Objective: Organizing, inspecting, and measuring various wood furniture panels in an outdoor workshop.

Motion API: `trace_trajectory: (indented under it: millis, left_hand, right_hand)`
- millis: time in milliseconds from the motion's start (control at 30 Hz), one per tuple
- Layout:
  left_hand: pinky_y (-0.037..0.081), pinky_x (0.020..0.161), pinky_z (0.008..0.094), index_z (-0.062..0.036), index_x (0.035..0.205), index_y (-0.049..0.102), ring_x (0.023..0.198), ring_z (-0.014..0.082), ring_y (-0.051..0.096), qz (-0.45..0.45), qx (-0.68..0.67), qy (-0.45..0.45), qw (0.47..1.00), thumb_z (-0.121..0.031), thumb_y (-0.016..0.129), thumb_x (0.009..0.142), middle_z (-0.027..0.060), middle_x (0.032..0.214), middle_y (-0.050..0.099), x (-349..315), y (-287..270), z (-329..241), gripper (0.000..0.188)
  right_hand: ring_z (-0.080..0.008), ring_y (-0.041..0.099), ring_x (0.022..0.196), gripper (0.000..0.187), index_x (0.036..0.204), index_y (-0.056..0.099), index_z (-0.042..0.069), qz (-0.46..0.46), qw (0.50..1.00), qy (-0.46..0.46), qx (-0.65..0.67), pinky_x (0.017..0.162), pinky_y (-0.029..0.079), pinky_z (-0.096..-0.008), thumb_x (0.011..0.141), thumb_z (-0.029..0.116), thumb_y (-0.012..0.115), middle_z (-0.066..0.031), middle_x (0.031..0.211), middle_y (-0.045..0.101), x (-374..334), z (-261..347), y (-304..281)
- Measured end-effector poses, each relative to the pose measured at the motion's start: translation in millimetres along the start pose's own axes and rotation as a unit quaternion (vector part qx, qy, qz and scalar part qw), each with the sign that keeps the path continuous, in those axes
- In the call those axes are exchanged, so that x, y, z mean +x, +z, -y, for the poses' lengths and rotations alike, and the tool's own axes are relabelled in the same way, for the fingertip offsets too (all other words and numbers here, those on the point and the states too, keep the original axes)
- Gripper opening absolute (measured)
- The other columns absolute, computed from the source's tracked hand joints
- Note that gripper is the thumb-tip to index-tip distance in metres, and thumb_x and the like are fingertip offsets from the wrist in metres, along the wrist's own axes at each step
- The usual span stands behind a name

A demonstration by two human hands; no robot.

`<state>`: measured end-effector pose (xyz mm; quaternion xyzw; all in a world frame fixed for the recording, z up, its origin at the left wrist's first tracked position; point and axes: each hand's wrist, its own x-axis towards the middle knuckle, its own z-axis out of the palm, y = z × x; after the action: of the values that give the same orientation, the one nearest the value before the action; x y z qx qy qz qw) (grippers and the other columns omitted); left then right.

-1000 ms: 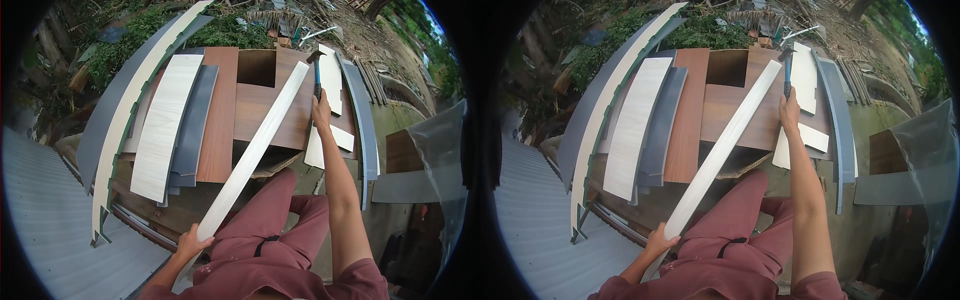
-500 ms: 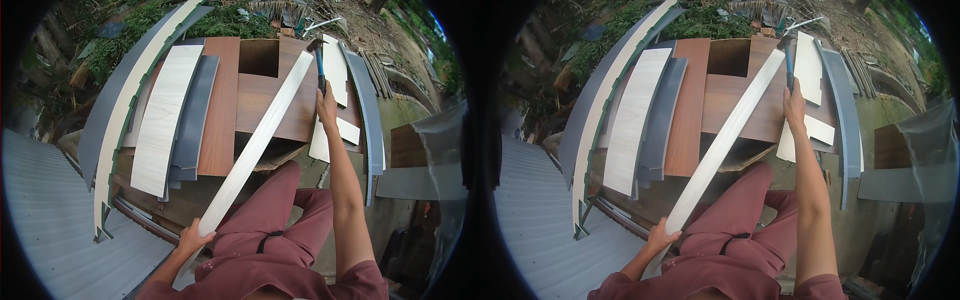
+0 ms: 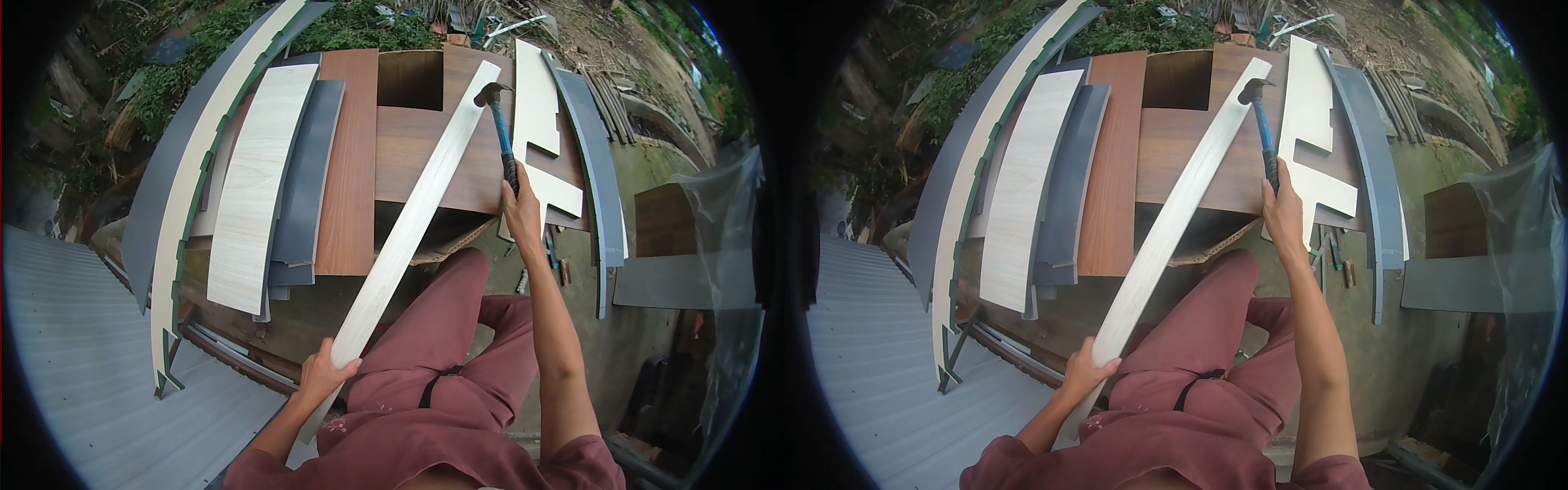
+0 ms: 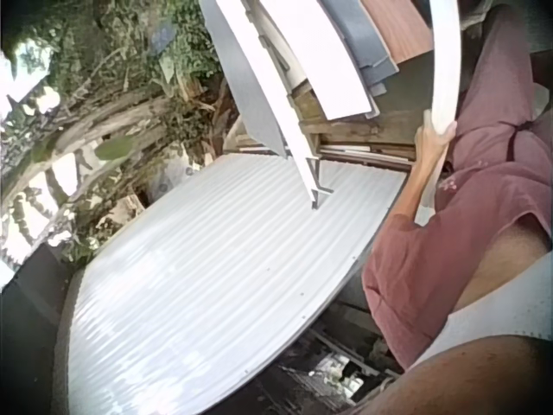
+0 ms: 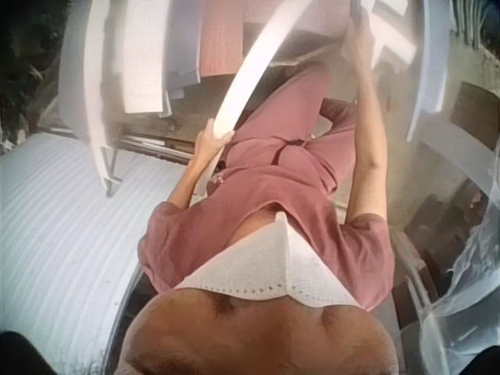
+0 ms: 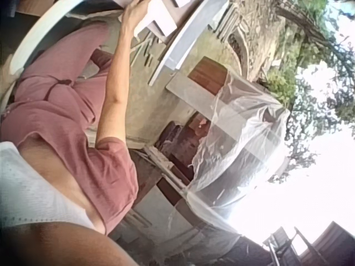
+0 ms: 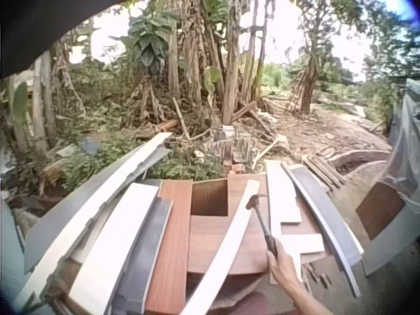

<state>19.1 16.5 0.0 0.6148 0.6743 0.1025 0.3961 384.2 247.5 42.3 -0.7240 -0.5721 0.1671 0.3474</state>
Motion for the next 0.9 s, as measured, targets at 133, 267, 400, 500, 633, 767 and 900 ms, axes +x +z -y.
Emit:
trace_trajectory:
  millis: [133,267,400,500,633,767,900]
  left_hand:
    - [0.05,0.069,0.049,-0.0017,0.103,0.046,0.078,0.0454,0.063,-0.005,0.006,0.01,1.0,-0.046,0.07,0.073,0.0286,0.079,0.063,8.3,2.2,-7.9,0.059]
    - [0.05,0.069,0.0491,-0.0016,0.103,0.046,0.077,0.0453,0.063,-0.009,0.02,0.005,1.0,-0.046,0.07,0.074,0.0283,0.078,0.063,11.0,1.0,-14.3,0.058]
    - [0.05,0.068,0.0491,-0.002,0.102,0.046,0.077,0.0453,0.063,-0.004,0.017,0.009,1.0,-0.046,0.07,0.074,0.0282,0.078,0.063,13.4,2.9,-14.0,0.058]
    - [0.05,0.068,0.049,-0.0019,0.101,0.046,0.077,0.0451,0.063,-0.006,0.015,0.019,1.0,-0.046,0.07,0.074,0.0283,0.078,0.063,16.4,3.7,-14.5,0.057]
    - [0.05,0.069,0.0487,-0.0018,0.102,0.046,0.077,0.0449,0.063,-0.007,0.014,0.015,1.0,-0.047,0.069,0.074,0.0286,0.078,0.063,13.6,2.0,-16.7,0.057]
    - [0.05,0.069,0.0488,-0.002,0.102,0.047,0.078,0.0448,0.063,-0.006,0.021,0.015,1.0,-0.047,0.069,0.075,0.0284,0.08,0.064,20.9,3.4,-20.8,0.057]
    - [0.05,0.069,0.0488,-0.0018,0.101,0.047,0.078,0.045,0.063,-0.003,0.012,0.013,1.0,-0.047,0.069,0.075,0.0285,0.08,0.063,34.4,3.4,-34.0,0.056]
  right_hand:
    - [-0.0379,0.063,0.086,0.049,0.139,0.036,0.008,-0.036,0.999,-0.035,-0.003,0.076,0.046,-0.0424,0.093,0.019,0.05,-0.0251,0.098,0.063,7.7,12.1,0.9]
    - [-0.0406,0.062,0.091,0.049,0.139,0.034,0.01,-0.046,0.999,-0.021,0.005,0.077,0.047,-0.045,0.093,0.018,0.05,-0.0251,0.099,0.063,15.1,24.2,4.6]
    - [-0.042,0.061,0.093,0.051,0.14,0.034,0.011,0.017,0.999,0.014,-0.039,0.077,0.047,-0.0468,0.093,0.02,0.051,-0.026,0.1,0.063,25.8,2.8,12.2]
    - [-0.0403,0.063,0.09,0.049,0.139,0.034,0.012,0.005,1.0,0.011,-0.018,0.077,0.047,-0.0455,0.093,0.02,0.05,-0.0259,0.098,0.063,23.5,3.8,11.2]
    - [-0.0369,0.064,0.086,0.048,0.14,0.035,0.01,0.006,1.0,0.009,0.019,0.075,0.047,-0.0422,0.094,0.02,0.049,-0.0254,0.095,0.063,1.7,41.1,-12.0]
    - [-0.0343,0.064,0.082,0.05,0.14,0.035,0.011,-0.025,0.998,-0.053,0.03,0.075,0.047,-0.0403,0.094,0.019,0.05,-0.0234,0.093,0.063,-24.2,21.7,-12.2]
    - [-0.0344,0.064,0.086,0.05,0.14,0.035,0.011,0.053,0.997,0.028,0.045,0.078,0.047,-0.0386,0.094,0.019,0.051,-0.0238,0.098,0.063,-59.1,27.6,-20.5]
